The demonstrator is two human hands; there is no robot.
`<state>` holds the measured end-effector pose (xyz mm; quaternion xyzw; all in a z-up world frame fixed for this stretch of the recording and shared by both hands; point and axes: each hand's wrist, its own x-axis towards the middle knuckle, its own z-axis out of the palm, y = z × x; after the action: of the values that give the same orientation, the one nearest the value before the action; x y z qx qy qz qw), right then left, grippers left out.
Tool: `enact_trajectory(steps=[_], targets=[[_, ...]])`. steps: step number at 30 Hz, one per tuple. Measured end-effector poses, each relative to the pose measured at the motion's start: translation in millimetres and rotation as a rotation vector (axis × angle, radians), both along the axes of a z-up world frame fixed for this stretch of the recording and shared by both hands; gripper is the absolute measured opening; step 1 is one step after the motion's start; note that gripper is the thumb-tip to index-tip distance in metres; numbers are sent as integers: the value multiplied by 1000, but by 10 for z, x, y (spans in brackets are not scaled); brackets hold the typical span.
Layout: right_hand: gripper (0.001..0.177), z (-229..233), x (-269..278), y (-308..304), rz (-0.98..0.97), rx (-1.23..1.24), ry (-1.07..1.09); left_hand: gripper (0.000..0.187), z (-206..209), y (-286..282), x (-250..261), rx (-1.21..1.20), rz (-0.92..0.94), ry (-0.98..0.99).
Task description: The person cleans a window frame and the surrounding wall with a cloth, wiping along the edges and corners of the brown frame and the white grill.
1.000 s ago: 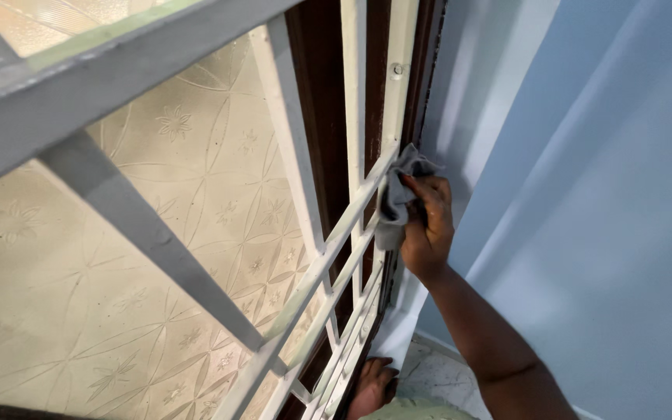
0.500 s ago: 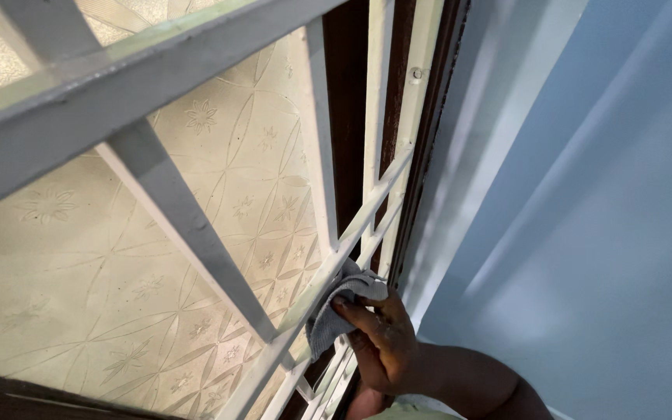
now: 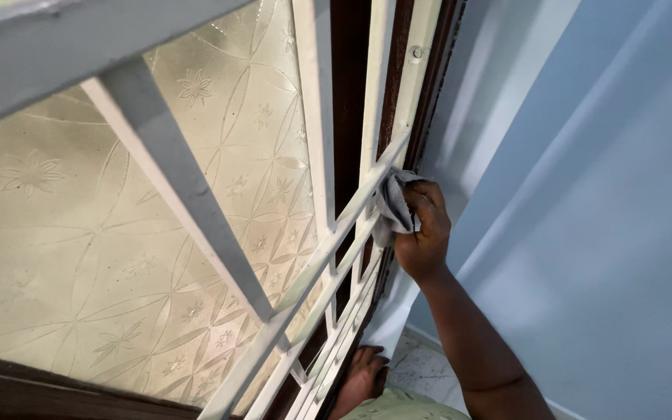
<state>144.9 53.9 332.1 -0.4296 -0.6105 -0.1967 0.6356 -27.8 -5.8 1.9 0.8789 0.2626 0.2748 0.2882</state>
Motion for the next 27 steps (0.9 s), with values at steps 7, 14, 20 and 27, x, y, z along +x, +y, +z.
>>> enact_trajectory(steps=[7, 14, 20, 27], targets=[[20, -51, -412, -362, 190, -66, 42, 21, -83, -17, 31, 16, -3, -16], [27, -18, -950, -982, 351, -77, -154, 21, -155, -33, 77, 13, -9, 24], [31, -224, -820, -965, 543, -117, -306, 21, -417, -17, 75, -11, 13, 78], [42, -610, -268, -761, 138, 135, 227, 21, -364, 3, 56, 84, 0, -55]])
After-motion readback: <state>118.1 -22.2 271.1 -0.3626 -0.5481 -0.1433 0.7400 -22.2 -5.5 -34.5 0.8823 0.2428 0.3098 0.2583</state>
